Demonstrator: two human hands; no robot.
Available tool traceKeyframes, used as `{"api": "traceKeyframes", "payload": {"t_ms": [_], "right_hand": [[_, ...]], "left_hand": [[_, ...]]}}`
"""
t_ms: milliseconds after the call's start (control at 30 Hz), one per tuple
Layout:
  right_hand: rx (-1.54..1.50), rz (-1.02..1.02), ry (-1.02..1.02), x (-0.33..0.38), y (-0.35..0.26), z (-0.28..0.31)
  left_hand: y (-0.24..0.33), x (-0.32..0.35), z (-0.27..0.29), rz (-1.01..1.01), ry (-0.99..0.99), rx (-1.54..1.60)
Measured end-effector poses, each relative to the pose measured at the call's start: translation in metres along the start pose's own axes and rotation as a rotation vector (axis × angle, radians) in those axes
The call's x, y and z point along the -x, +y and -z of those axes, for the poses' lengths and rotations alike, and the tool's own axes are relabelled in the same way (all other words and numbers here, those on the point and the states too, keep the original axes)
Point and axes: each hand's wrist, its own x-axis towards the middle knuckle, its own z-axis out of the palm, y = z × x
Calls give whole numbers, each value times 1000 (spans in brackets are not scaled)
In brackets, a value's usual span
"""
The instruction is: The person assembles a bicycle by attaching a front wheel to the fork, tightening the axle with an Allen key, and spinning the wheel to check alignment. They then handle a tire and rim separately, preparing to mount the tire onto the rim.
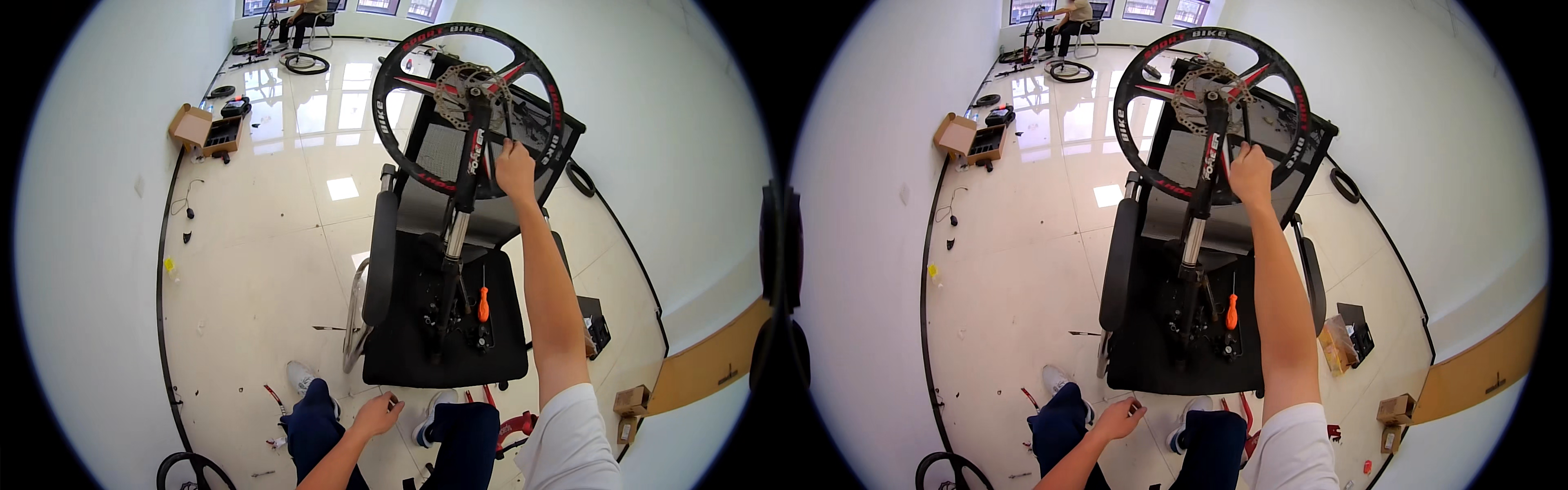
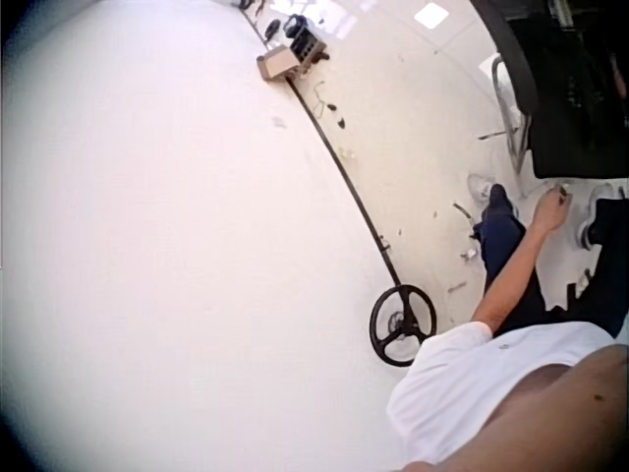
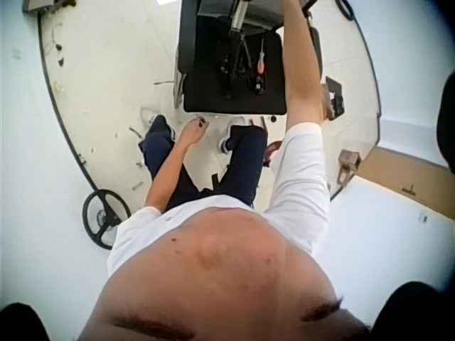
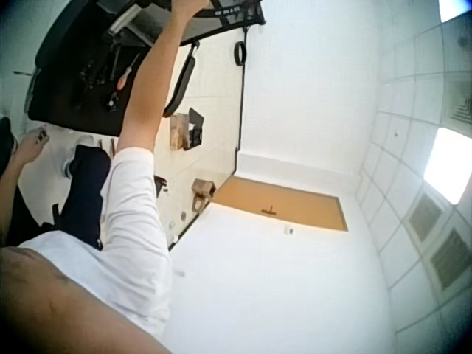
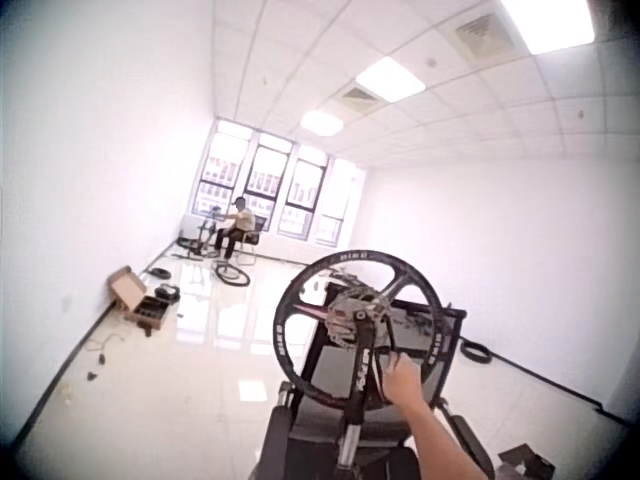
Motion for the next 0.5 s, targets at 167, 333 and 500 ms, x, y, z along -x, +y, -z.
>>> {"api": "traceKeyframes", "payload": {"t_ms": [167,333,500], "right_hand": [[83,30,-48,-16,-6,25],[91,85,-34,-27,-16,57],[58,165,-133,-9,7,56]], "left_hand": [[5,3,-3,24,-41,-31],[9,4,-6,12,-68,-59],[9,0,-10,12,-94,-74]]}}
